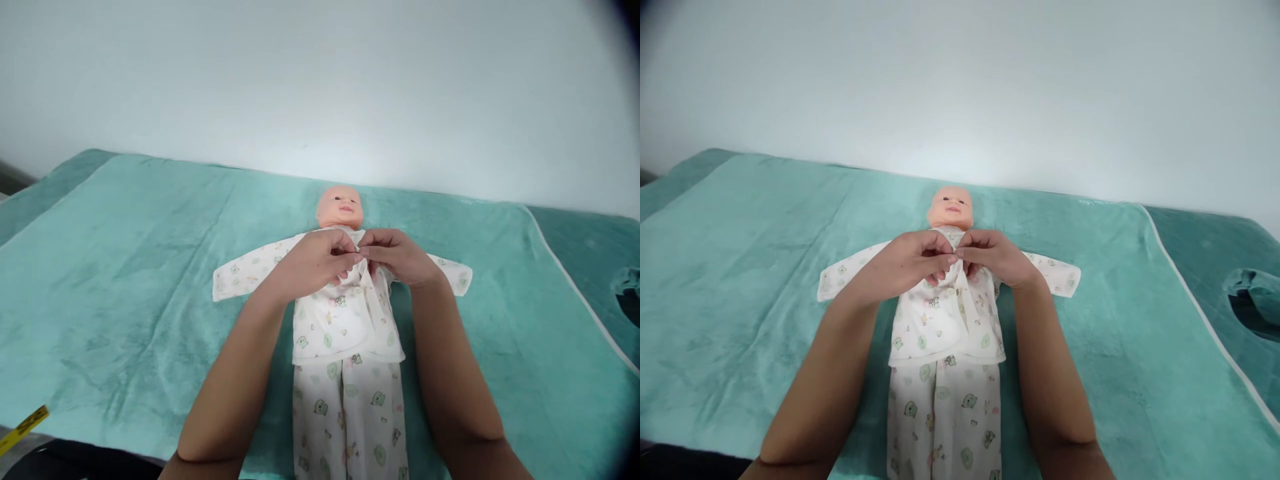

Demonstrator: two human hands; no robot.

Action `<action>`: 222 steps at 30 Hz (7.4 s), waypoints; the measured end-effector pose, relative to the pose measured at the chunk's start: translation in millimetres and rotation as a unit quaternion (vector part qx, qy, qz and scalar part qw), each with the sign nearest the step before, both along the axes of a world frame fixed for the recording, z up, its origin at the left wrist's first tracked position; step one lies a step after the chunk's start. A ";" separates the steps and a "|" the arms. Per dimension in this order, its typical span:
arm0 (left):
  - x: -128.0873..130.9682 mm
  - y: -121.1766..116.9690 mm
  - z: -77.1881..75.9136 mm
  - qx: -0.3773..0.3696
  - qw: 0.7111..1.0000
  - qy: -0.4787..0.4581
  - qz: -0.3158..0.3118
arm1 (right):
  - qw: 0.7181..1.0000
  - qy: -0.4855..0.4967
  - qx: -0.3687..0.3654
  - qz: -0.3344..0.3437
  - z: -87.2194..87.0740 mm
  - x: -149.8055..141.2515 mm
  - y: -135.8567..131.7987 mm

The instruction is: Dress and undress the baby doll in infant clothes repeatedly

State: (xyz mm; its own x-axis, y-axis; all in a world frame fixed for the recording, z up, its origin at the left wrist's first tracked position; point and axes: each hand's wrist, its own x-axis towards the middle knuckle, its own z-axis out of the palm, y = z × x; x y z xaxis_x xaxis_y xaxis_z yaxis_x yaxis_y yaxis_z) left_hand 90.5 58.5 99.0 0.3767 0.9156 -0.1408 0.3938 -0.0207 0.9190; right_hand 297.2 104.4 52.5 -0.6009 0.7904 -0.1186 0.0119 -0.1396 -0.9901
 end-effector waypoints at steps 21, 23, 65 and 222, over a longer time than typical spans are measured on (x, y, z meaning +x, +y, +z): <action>0.1 5.4 -10.4 -0.031 0.997 -0.076 -0.010 | 0.999 0.020 0.014 0.041 -8.0 0.0 1.6; 3.1 4.2 -8.6 -0.010 0.999 -0.051 -0.004 | 0.999 0.003 0.023 0.035 -4.6 -2.7 0.1; 2.4 -25.6 3.2 0.128 0.985 0.112 0.003 | 0.912 -0.363 0.193 0.014 45.4 -3.7 -52.4; 58.8 -93.6 -91.8 0.246 0.909 -0.101 0.322 | 0.988 0.015 0.132 -0.084 -43.1 2.4 -74.7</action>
